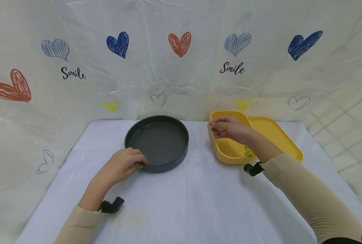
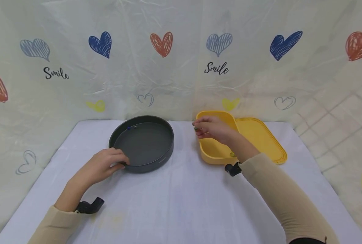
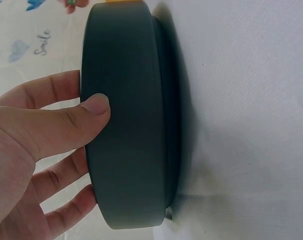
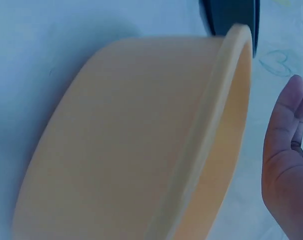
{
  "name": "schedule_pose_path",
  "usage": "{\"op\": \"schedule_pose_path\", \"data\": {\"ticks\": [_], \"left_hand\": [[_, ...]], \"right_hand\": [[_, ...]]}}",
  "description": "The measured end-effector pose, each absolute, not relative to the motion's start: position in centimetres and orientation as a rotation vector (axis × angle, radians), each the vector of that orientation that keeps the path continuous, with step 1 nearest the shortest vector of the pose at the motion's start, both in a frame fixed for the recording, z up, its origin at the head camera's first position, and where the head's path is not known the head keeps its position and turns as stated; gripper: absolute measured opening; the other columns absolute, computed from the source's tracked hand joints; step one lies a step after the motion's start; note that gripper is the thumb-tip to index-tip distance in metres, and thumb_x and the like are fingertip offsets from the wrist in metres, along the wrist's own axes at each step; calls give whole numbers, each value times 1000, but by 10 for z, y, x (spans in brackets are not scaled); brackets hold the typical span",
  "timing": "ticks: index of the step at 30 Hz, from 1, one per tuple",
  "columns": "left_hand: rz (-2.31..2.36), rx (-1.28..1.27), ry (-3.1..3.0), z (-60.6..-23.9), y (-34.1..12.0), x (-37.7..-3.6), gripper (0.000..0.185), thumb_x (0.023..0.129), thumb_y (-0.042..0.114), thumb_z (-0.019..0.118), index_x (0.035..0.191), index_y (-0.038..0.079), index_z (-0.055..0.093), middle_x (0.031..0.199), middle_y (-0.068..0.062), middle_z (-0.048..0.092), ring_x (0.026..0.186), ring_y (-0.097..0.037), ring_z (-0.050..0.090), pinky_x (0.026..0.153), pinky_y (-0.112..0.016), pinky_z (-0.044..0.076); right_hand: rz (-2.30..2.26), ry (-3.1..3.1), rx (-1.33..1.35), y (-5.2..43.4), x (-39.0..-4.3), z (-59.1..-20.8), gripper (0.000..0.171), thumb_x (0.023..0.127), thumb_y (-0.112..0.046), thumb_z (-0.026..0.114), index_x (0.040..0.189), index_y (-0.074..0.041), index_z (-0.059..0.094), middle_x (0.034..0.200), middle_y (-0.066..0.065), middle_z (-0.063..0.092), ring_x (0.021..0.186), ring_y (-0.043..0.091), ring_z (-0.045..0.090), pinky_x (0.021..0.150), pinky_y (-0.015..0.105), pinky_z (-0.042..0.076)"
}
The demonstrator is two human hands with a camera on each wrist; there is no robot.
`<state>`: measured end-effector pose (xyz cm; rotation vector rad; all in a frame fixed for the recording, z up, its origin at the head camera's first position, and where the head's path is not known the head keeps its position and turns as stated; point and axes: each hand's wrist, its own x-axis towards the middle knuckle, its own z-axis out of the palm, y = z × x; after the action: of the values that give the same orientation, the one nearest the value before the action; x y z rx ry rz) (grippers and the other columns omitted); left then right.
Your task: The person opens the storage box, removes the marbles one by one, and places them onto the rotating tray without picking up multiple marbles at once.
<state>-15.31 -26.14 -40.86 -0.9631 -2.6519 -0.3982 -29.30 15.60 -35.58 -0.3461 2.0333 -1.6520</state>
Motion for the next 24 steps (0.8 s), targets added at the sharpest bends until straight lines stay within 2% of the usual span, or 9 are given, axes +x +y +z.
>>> {"op": "schedule_pose_path", "data": {"ticks": [4, 16, 24], "left_hand": [[-402, -969, -2651, -408, -261, -153, 28, 78, 6, 84, 94, 26, 74, 91, 15, 67, 83, -10, 62, 72, -31, 51], [-404, -960, -2658, -408, -261, -153, 27, 78, 6, 84, 93, 26, 75, 91, 14, 67, 83, -10, 63, 72, -31, 51], [-401, -961, -2660, -409, -262, -154, 27, 78, 6, 84, 94, 26, 75, 92, 14, 67, 84, -11, 63, 73, -31, 52]], "right_hand": [[-1694, 1969, -333, 149, -287, -355, 31, 103, -18, 57, 125, 4, 55, 100, 8, 65, 87, 20, 64, 86, 35, 58], [-1761, 1838, -320, 128, -278, -355, 17, 101, -18, 60, 110, -5, 66, 94, 5, 67, 82, 16, 66, 84, 31, 58], [-1769, 1800, -333, 115, -277, -357, 14, 102, -16, 58, 106, -7, 68, 91, 4, 68, 81, 16, 66, 84, 31, 58]]}}
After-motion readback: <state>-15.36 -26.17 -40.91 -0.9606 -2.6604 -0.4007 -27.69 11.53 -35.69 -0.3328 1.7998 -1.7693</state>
